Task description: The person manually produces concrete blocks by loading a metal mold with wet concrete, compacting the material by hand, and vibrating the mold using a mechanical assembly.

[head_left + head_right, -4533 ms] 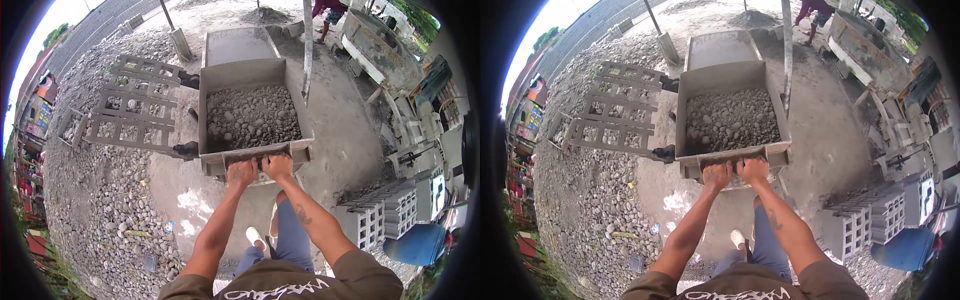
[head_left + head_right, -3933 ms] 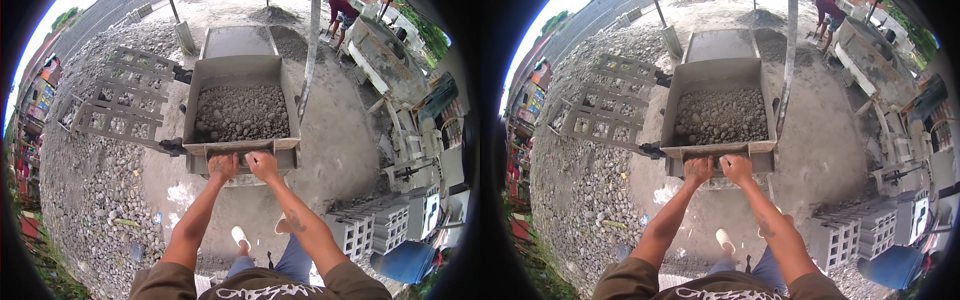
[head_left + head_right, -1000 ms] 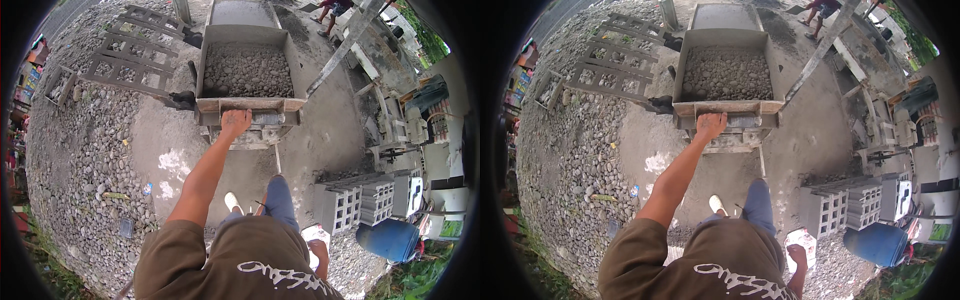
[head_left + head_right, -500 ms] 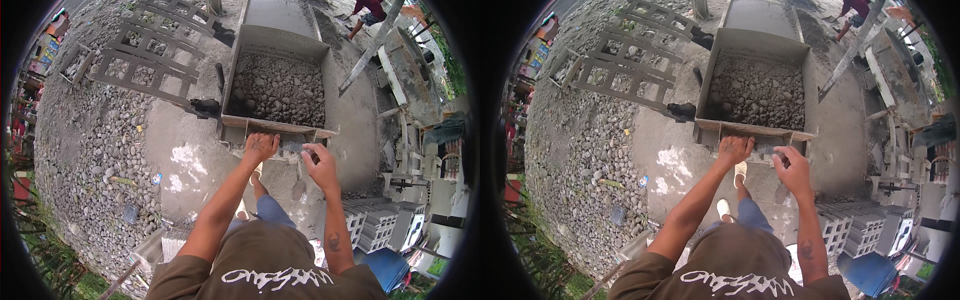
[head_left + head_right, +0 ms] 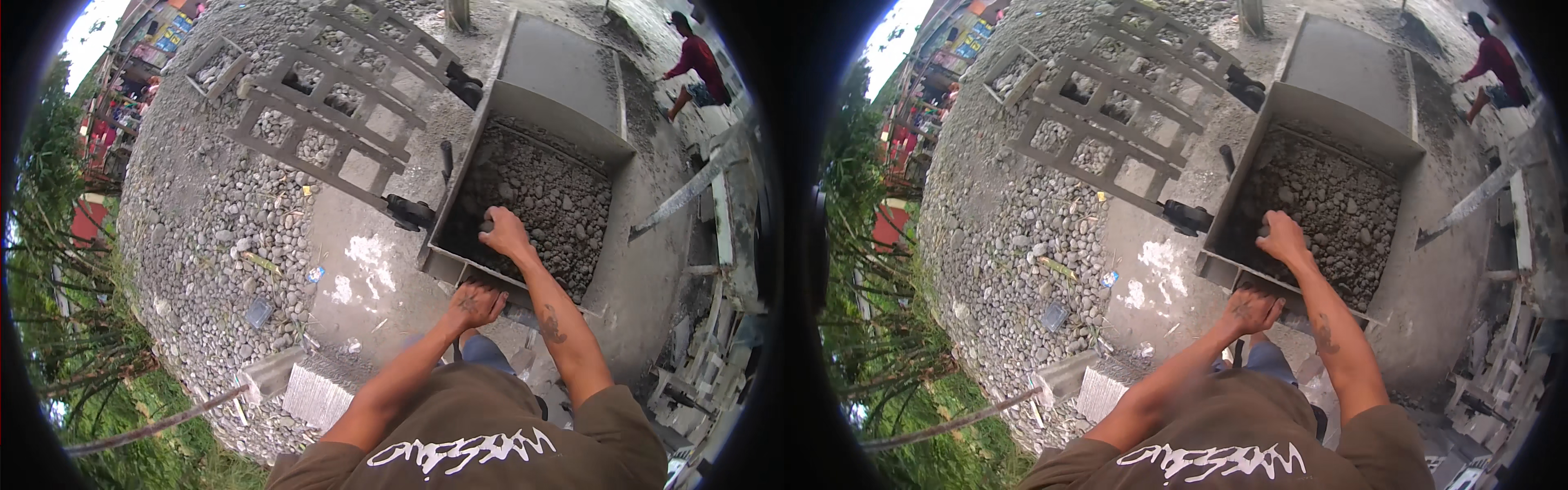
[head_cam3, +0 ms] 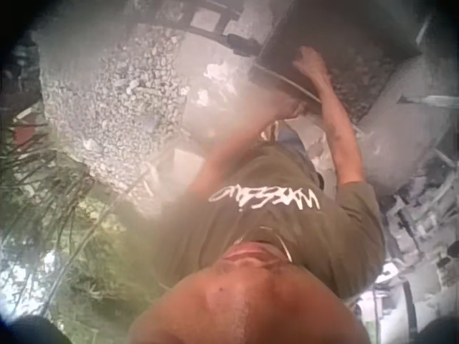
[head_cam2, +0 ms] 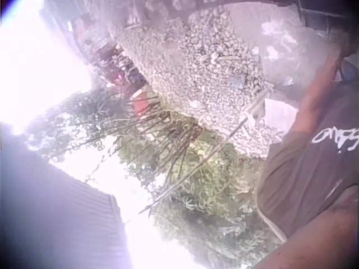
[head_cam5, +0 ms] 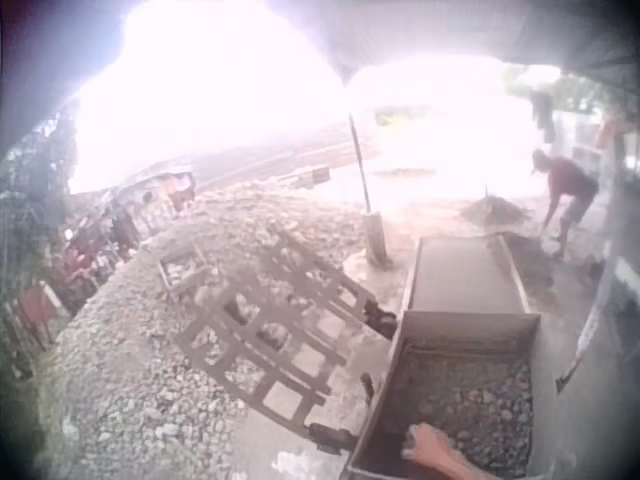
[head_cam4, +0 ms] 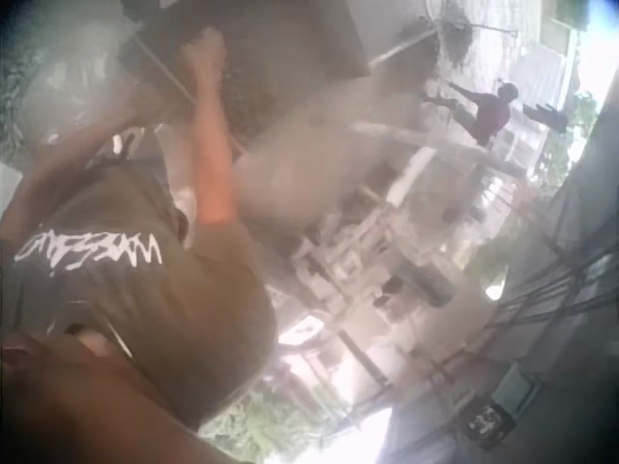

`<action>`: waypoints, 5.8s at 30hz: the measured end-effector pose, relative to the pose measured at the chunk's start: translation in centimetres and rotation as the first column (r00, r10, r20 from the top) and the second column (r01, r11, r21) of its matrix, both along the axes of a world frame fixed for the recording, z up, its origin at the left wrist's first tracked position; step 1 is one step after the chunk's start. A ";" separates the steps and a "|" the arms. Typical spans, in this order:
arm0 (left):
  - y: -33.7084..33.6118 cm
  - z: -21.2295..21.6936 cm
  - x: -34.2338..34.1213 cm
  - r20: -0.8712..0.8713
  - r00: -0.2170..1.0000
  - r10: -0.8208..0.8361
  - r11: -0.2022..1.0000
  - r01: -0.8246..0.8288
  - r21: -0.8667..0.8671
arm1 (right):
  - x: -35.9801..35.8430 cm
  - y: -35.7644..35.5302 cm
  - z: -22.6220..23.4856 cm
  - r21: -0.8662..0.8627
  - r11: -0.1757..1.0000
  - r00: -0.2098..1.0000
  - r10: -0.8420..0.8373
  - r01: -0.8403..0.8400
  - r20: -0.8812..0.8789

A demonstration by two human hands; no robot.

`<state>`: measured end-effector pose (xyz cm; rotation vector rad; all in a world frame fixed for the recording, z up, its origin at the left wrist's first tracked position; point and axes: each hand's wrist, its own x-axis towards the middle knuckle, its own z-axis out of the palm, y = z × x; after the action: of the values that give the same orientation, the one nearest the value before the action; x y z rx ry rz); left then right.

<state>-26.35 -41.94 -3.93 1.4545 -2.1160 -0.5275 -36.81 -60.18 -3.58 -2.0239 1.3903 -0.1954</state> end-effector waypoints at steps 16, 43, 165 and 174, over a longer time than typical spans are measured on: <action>-0.2 2.2 -0.8 0.012 0.999 -0.035 0.991 0.033 0.126 | 12.7 10.6 27.8 -0.672 0.669 0.487 0.723 -0.318 0.490; 1.4 0.2 -2.8 0.126 0.992 0.016 0.983 0.007 -0.184 | -9.5 22.7 -1.2 -0.557 0.701 0.839 -0.544 0.446 -0.013; 0.0 -1.5 -3.2 0.082 0.992 0.100 0.901 -0.055 -0.430 | -9.7 20.9 -2.7 -0.657 0.568 0.829 -0.536 0.496 0.161; -2.3 -1.7 -3.6 0.073 0.990 0.118 0.884 -0.071 -0.462 | -9.6 18.6 -2.0 -0.734 0.527 0.833 -0.546 0.429 0.095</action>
<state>-29.99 -44.26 -5.67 1.3147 -2.0463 0.0895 -46.41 -41.60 -5.58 -2.1960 2.2334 -1.0361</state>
